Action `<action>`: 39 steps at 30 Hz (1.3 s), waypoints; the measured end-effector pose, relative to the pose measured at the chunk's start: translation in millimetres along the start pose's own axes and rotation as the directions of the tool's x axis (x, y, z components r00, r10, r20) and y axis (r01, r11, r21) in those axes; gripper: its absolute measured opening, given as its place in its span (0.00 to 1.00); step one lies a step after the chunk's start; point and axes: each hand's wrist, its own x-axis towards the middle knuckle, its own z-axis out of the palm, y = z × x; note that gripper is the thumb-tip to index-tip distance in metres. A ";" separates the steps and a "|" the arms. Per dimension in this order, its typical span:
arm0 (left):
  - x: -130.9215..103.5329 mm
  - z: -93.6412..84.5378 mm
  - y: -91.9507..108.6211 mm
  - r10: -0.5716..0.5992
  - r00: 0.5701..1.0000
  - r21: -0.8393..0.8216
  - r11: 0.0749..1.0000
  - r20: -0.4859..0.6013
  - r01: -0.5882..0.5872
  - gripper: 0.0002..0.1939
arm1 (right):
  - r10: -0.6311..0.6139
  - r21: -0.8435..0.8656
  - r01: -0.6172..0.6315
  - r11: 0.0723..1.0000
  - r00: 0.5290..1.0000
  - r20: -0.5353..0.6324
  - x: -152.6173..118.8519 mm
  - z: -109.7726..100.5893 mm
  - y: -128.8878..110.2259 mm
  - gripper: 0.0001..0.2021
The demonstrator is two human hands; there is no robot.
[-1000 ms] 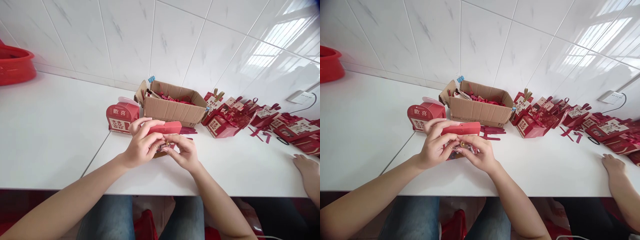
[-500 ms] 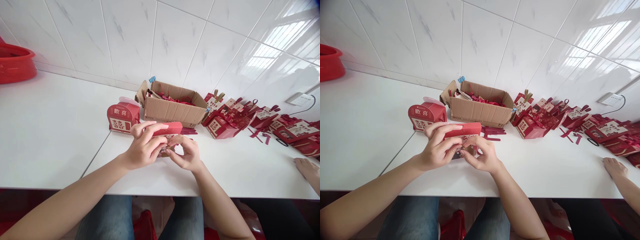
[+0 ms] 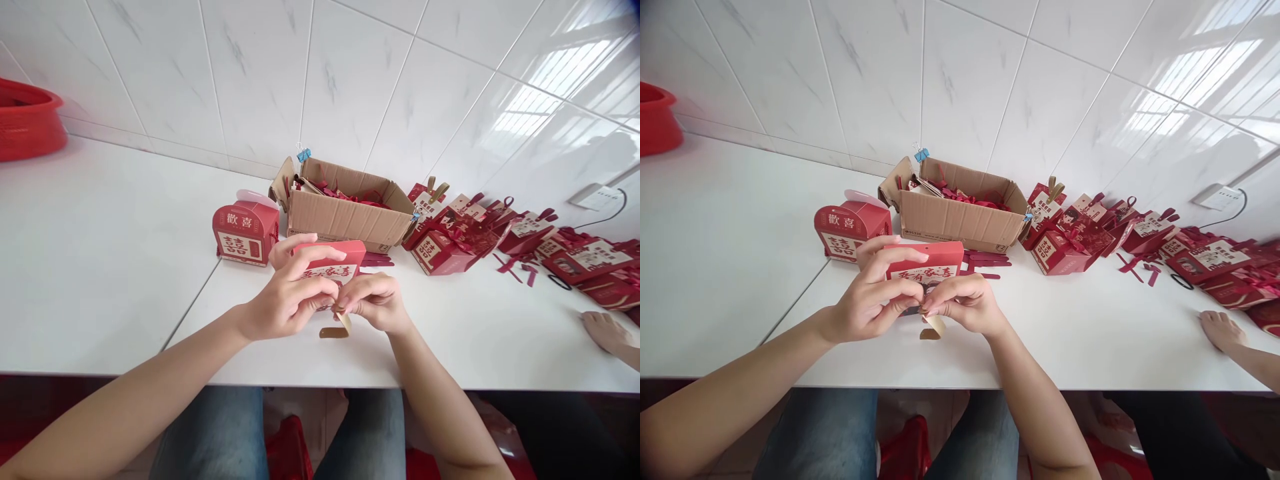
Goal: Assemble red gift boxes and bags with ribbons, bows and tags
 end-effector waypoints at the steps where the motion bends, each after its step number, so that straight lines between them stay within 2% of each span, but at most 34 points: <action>1: 0.0 -0.6 -0.4 0.004 1.000 0.003 1.000 0.003 -0.004 0.11 | -0.007 -0.006 0.007 1.000 1.000 -0.006 0.6 0.0 1.1 0.08; 10: 3.7 -5.6 2.5 0.077 0.996 -0.113 0.991 0.054 -0.071 0.11 | 0.060 0.076 -0.072 0.994 0.986 0.156 -1.1 0.2 -0.8 0.08; 12: 3.8 -5.8 2.9 0.090 0.996 -0.087 0.992 0.021 -0.088 0.10 | 0.026 0.130 -0.047 0.990 0.986 0.163 -1.6 0.7 -1.2 0.04; 14: 2.9 -5.0 1.2 0.076 0.996 -0.023 0.997 -0.053 -0.077 0.09 | -0.014 0.165 -0.004 0.986 0.994 0.107 -1.6 1.3 -0.9 0.02; 17: 1.4 -2.2 -4.5 -0.049 0.981 0.040 0.998 -0.190 0.058 0.05 | -0.035 0.106 0.045 0.993 0.996 -0.086 -1.1 1.7 0.2 0.07; 19: 1.0 0.6 -8.9 -0.175 0.959 0.009 0.983 -0.223 0.182 0.13 | -0.040 0.028 0.047 0.999 0.977 -0.209 -1.3 1.4 0.7 0.08; 21: 0.8 3.9 -12.3 -0.275 0.944 -0.049 0.962 -0.183 0.270 0.20 | -0.043 -0.035 0.035 0.999 0.960 -0.278 -2.2 0.8 1.1 0.08; 24: -0.1 9.1 -14.3 -0.383 0.918 -0.156 0.917 -0.100 0.366 0.16 | -0.056 -0.107 0.026 0.994 0.956 -0.287 -4.3 -0.1 2.6 0.07; 27: -1.7 12.8 -13.3 -0.499 0.865 -0.262 0.843 -0.054 0.470 0.09 | -0.110 -0.246 0.037 0.969 0.950 -0.291 -5.5 -0.5 4.9 0.06; 29: -2.6 14.3 -12.9 -0.559 0.828 -0.324 0.791 -0.039 0.519 0.09 | -0.217 -0.409 0.086 0.908 0.933 -0.285 -4.9 -0.8 5.4 0.05; 31: -3.2 15.0 -13.5 -0.611 0.791 -0.397 0.733 -0.028 0.552 0.13 | -0.353 -0.584 0.144 0.799 0.898 -0.262 -3.2 -1.7 4.9 0.05; 33: -3.3 15.1 -15.1 -0.660 0.751 -0.470 0.661 0.007 0.585 0.18 | -0.431 -0.683 0.136 0.717 0.857 -0.281 -1.2 -3.5 4.3 0.03; 34: -3.2 15.0 -16.1 -0.682 0.731 -0.501 0.621 0.035 0.603 0.21 | -0.430 -0.689 0.107 0.717 0.846 -0.316 -0.2 -4.7 4.5 0.02; 36: -2.7 14.5 -18.1 -0.710 0.698 -0.545 0.550 0.095 0.633 0.23 | -0.351 -0.604 0.052 0.795 0.852 -0.389 1.8 -7.0 6.2 0.02; 39: -1.9 14.0 -19.8 -0.719 0.684 -0.573 0.511 0.124 0.641 0.25 | -0.152 -0.366 0.003 0.931 0.914 -0.377 4.8 -8.8 11.8 0.04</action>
